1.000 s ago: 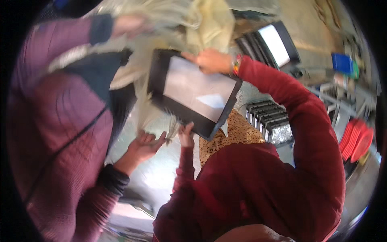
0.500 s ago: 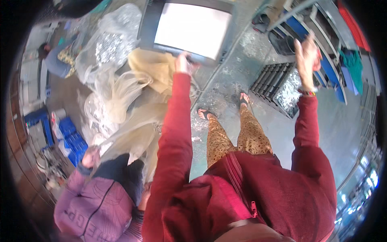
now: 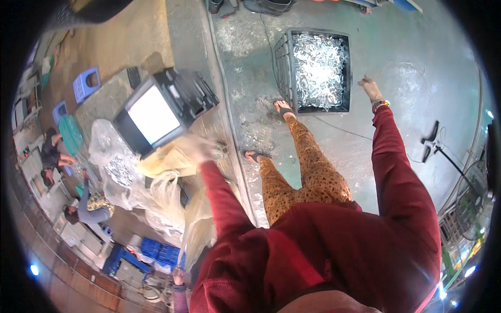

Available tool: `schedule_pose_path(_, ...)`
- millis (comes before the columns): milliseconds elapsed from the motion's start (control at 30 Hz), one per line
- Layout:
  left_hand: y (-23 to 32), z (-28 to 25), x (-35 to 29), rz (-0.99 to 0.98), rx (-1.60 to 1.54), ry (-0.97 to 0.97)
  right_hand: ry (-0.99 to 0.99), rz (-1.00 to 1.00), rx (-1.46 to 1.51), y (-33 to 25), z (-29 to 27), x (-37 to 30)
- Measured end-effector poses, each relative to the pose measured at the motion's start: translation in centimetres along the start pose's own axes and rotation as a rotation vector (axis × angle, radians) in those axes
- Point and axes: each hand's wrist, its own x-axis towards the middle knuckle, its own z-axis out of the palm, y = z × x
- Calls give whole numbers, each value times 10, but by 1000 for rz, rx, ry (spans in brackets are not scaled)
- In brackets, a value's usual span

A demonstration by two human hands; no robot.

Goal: The person pours metal parts from a bag into crates, stacks the crates, and walks to another workstation. The person then sits down and sorts metal buckles from a plastic sheet by hand.

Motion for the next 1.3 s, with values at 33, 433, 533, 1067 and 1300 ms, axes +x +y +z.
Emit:
schedule_pose_path(33,-27,23,-19,-148,47,-127,-161,-4,-42,2,13,0)
schedule_pose_path(433,-117,327,-22,-472,1443,-874,239,-121,-83,34,83,51)
schedule_pose_path(533,-130,322,-18,-327,1784,-1003,96,-48,-20,3,82,36)
schedule_pose_path(1067,-12,90,-214,322,740,-258,-161,-492,-36,-212,25,-242)
schedule_pose_path(1300,-51,148,-354,553,605,456,-636,-1110,-248,-282,-29,-206)
